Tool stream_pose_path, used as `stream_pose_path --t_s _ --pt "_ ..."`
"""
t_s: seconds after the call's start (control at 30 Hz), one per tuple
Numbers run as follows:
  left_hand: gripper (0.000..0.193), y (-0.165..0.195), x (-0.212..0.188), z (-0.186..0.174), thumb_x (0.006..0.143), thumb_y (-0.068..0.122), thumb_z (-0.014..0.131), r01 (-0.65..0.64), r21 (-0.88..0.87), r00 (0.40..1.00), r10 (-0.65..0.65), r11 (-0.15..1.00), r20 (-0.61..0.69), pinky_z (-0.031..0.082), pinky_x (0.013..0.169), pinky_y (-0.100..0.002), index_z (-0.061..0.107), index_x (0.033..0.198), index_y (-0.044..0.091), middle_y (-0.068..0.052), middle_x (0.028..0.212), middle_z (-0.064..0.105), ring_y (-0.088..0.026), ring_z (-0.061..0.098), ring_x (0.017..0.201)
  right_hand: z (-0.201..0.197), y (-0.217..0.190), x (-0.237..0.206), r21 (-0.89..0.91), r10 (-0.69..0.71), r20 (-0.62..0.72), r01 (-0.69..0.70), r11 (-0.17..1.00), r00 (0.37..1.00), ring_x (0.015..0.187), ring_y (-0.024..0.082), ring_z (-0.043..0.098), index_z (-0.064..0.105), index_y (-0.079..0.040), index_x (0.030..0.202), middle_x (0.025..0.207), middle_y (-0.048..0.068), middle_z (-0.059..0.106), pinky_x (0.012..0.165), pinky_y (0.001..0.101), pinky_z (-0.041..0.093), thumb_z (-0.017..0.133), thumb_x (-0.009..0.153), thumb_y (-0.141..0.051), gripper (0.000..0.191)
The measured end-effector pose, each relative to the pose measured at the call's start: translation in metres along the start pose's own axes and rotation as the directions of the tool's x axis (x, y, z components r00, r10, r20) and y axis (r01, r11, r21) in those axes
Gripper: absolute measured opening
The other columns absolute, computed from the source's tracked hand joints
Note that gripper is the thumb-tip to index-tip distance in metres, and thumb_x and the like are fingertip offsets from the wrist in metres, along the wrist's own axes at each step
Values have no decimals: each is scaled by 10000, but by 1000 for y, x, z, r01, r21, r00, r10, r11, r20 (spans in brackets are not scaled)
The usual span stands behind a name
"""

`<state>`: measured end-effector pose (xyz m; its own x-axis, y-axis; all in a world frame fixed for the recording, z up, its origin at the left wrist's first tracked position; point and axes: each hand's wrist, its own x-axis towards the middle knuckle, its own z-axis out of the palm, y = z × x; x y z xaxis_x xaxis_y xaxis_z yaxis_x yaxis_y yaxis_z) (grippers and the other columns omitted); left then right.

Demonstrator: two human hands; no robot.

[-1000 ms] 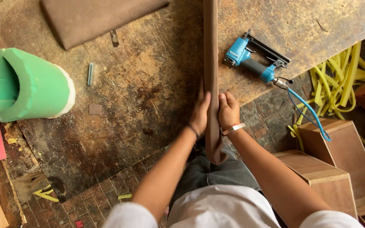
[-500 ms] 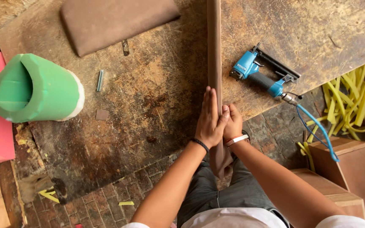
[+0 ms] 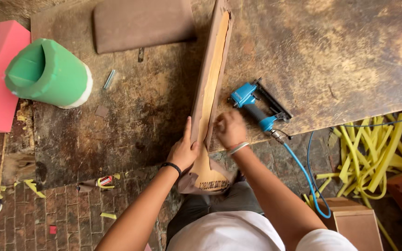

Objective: The person covers a large letter-shaped wooden sign with brown fabric. They fold the fabric over the edges of the letter, staple it in place with a pneumatic nail gun, press and smooth the fabric along the arms, and finally carry the covered letter across the workshop.

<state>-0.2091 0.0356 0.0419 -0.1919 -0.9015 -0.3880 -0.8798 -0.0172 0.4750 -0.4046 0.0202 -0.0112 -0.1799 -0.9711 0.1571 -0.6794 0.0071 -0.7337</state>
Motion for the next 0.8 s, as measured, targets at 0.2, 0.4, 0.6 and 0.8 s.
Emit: stream_pose_path --t_s 0.2,0.4,0.6,0.8 --pt "936 5 4 5 926 152 589 132 -180 990 -140 975 -30 539 773 -521 39 1646 386 -297 1076 713 -465 696 870 -39 45 64 -390 210 45 -176 904 977 1127 434 590 411 -57 1477 1245 263 533 912 476 537 776 812 -71 758" --pt "934 -5 12 9 906 132 643 36 -304 990 -75 952 -119 556 808 -460 117 1625 413 -270 1168 702 -417 712 948 -43 47 94 -369 464 257 -357 858 848 1104 451 657 330 26 1464 1188 302 652 903 480 564 787 834 -145 797" --pt "949 -4 14 8 941 131 593 161 -226 987 -159 961 26 550 769 -483 4 1646 367 -255 1183 705 -409 733 880 -71 38 58 -157 313 406 -272 949 859 893 308 724 579 -13 1228 1043 201 717 808 413 587 847 748 -284 612" --pt "959 -2 15 3 948 132 620 92 -219 995 -97 971 -13 536 733 -475 -8 1642 340 -272 1161 691 -388 715 836 -62 1 29 187 268 481 -397 899 834 616 244 708 760 -5 838 701 146 732 648 399 570 847 706 -345 376"
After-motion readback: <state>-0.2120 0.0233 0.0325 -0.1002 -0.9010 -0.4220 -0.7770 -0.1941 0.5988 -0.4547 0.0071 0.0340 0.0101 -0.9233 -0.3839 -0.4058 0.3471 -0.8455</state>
